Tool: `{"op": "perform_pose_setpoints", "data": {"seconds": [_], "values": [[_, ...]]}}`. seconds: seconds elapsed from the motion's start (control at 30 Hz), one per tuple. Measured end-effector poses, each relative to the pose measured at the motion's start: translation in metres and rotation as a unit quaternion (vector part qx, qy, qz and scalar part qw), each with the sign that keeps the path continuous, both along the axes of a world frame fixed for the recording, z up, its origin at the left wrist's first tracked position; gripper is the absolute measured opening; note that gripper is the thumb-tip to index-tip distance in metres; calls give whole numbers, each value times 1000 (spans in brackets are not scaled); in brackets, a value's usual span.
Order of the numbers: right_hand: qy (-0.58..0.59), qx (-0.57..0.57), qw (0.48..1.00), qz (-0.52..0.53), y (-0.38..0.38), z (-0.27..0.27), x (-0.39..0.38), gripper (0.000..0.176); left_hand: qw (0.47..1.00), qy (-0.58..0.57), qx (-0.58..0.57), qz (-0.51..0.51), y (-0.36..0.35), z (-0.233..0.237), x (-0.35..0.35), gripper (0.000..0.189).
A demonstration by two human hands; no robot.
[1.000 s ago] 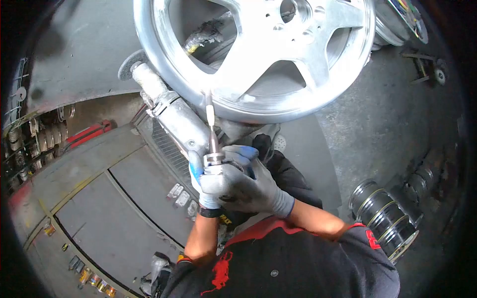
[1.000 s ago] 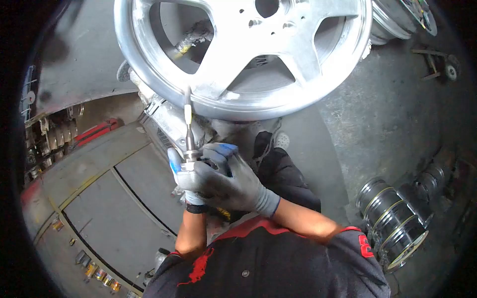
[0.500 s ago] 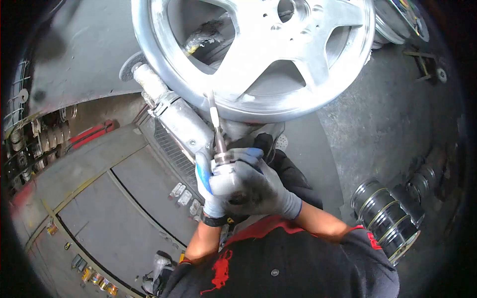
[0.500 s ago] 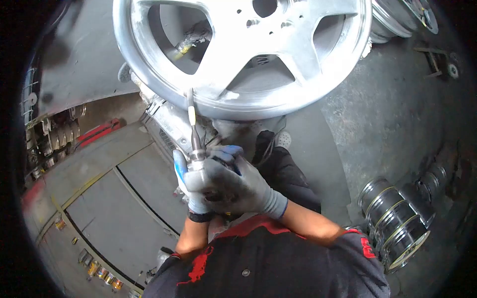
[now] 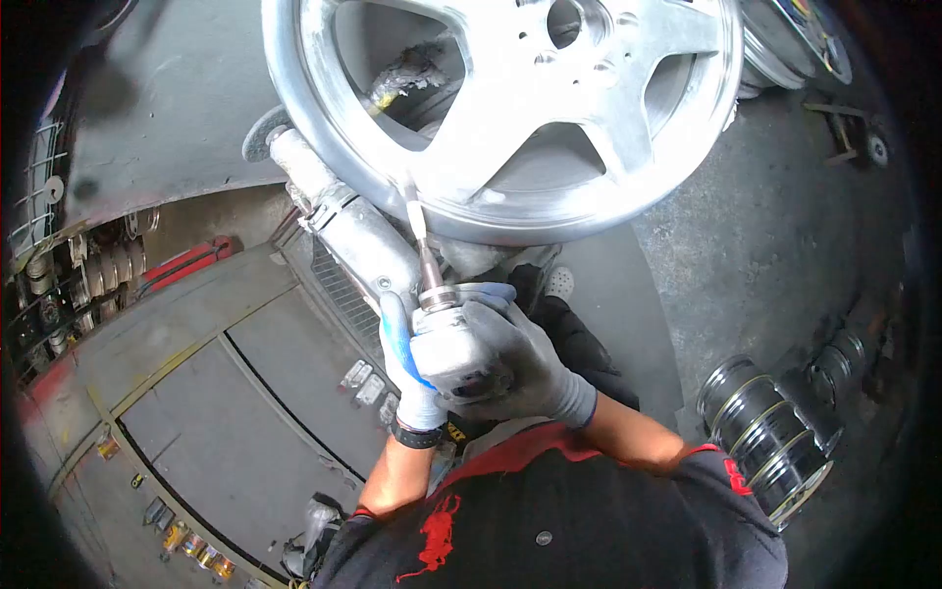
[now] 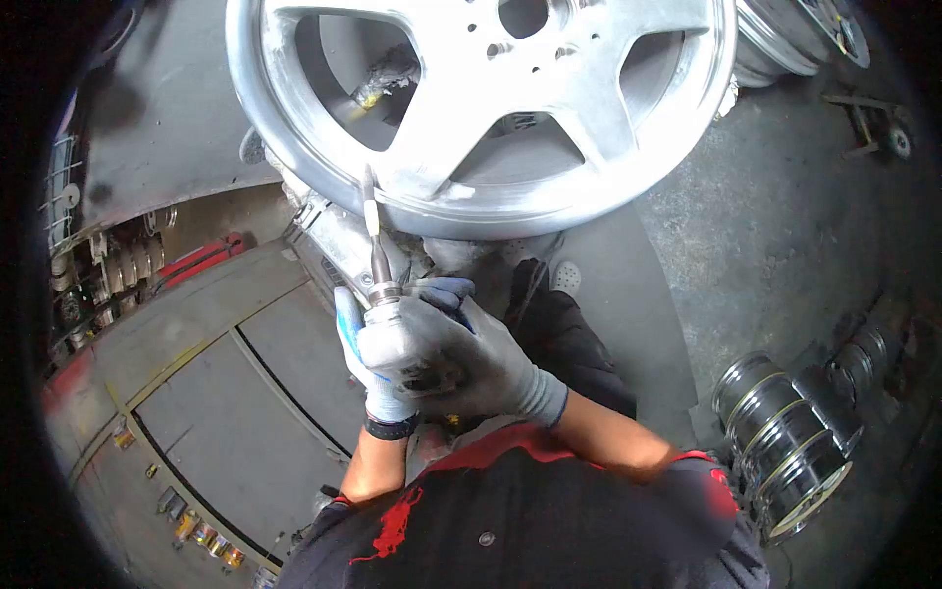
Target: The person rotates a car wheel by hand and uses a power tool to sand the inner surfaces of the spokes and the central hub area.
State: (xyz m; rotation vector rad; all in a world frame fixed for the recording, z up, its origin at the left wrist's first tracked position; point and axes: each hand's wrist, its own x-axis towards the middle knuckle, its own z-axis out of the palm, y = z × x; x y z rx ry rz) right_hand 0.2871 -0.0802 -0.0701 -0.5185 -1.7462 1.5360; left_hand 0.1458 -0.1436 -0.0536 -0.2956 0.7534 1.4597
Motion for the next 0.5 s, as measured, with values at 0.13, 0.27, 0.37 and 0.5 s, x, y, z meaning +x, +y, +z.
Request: {"op": "perform_pose_setpoints", "data": {"seconds": [0.13, 0.27, 0.37, 0.5], "values": [[-13, 1, 1000, 16, -4, -4, 6, 91, 999, 19, -24, -12, -10, -13, 5, 105], [18, 31, 999, -13, 0, -4, 13, 93, 990, 126, -7, -58, -3, -13, 16, 95], [26, 48, 998, -11, 8, -6, 14, 95, 999, 35, 17, 3, 23, 19, 25, 78], [-38, 6, 999, 7, -3, -10, 18, 96, 993, 115, -21, -7, 13, 10, 22, 75]]}}
